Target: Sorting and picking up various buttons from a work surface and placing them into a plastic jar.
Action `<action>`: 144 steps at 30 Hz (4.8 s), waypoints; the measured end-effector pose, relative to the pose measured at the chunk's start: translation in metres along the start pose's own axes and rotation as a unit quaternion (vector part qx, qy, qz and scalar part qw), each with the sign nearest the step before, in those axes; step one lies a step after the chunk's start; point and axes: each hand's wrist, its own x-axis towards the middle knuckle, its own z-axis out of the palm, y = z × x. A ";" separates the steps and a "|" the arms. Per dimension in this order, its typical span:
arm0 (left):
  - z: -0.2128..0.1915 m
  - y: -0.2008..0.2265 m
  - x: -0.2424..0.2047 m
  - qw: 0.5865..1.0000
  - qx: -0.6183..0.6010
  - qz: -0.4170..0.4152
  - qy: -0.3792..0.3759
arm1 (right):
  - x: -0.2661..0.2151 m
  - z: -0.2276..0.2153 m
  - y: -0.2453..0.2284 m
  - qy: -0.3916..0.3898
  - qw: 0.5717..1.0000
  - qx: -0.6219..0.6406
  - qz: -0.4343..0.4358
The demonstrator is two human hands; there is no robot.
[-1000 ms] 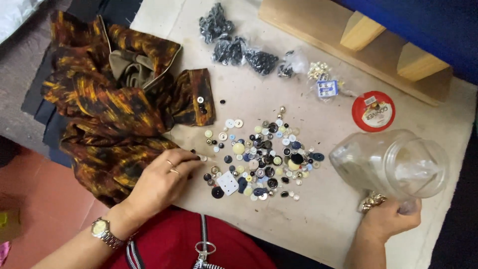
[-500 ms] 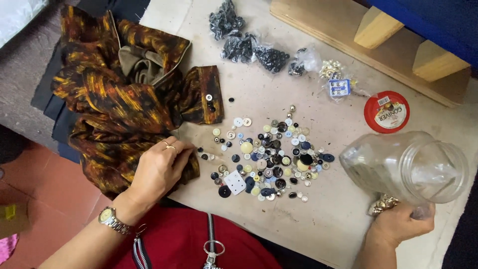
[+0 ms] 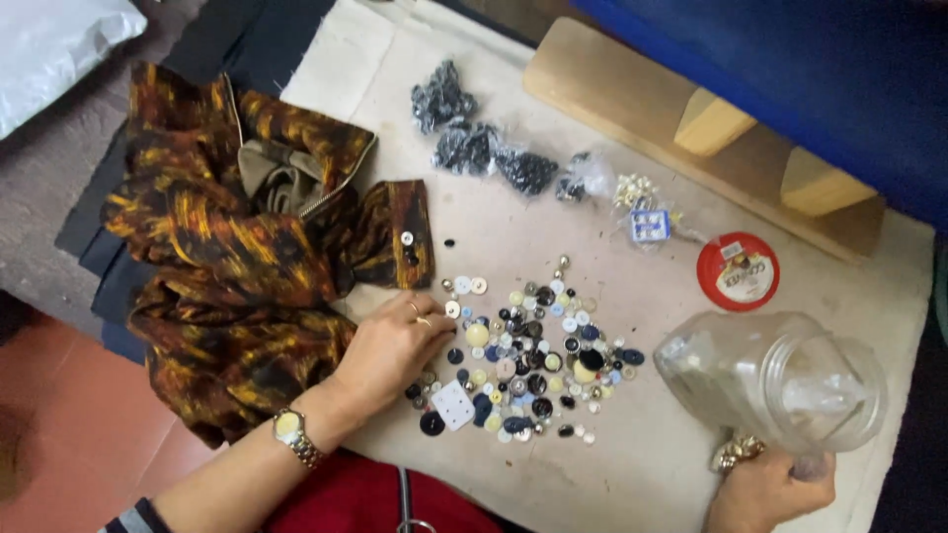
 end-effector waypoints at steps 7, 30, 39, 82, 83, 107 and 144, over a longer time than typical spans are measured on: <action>0.004 -0.006 0.005 0.997 -0.009 -0.041 -0.068 | -0.008 0.002 -0.010 0.089 0.963 -0.228 -0.116; -0.011 0.000 0.151 0.991 -0.010 -0.044 -0.123 | -0.005 0.010 -0.028 0.051 0.996 -0.045 0.059; 0.078 -0.024 0.168 0.986 0.084 0.112 -0.092 | 0.000 0.007 -0.025 0.032 0.984 0.065 0.164; -0.020 -0.030 -0.036 0.973 -0.070 -0.177 -0.132 | 0.010 0.005 0.004 0.016 0.994 0.080 0.079; -0.020 -0.031 -0.034 0.972 -0.071 -0.178 -0.135 | 0.011 0.004 0.010 0.010 0.992 0.105 0.065; 0.000 0.015 0.026 0.945 -0.281 -0.158 -0.047 | 0.004 0.005 -0.016 0.027 0.995 0.009 0.091; 0.016 0.011 0.030 0.981 -0.126 -0.111 -0.094 | 0.002 0.006 -0.027 0.023 0.997 0.014 0.076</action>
